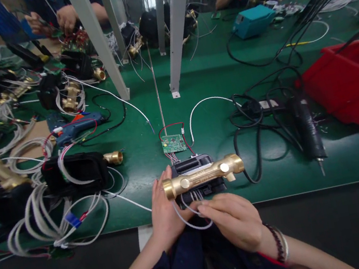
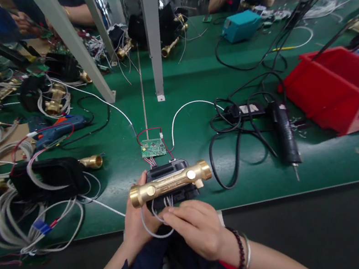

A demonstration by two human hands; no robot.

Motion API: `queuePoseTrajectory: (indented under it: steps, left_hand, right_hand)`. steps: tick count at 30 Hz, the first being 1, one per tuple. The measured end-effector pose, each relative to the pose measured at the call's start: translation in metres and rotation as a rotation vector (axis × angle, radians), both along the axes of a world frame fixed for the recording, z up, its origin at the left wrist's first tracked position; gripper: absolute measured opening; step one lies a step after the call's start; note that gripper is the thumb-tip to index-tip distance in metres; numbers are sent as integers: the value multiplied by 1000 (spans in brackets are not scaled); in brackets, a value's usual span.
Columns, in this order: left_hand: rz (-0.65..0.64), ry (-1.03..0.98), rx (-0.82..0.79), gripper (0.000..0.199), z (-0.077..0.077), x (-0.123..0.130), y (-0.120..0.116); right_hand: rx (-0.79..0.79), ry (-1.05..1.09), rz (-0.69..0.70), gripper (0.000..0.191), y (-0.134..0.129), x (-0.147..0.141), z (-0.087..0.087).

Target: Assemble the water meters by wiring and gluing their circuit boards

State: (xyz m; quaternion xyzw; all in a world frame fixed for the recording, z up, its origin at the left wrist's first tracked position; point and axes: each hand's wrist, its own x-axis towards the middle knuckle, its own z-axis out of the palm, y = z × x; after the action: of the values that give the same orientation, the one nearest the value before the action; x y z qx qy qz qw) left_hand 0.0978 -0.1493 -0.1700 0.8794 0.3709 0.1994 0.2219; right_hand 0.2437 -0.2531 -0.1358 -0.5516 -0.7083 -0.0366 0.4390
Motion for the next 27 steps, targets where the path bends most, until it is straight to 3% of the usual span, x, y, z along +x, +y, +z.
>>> queuePoseTrajectory:
  steps: [4,7,11,17,22,27]
  left_hand:
    - [-1,-25,15,96,0,0,1]
    - [-7,-38,20,97,0,-1,2]
    - [-5,-27,-9,84,3,-1,2]
    - [29,-50,-118,87,7,-1,4]
    - [14,-65,-202,75,9,2,4]
    - [43,-65,-44,78,-2,5,6]
  right_hand:
    - [-112,-43,91,22,2,1,8]
    - [-196,-69,85,26,3,3,9]
    - [-167,-53,10,23,3,6,3]
    - [-135,-67,88,26,1,11,-3]
    - [-189,-117,105,27,4,11,-11]
    - [-190,-156,239,24,5,19,-3]
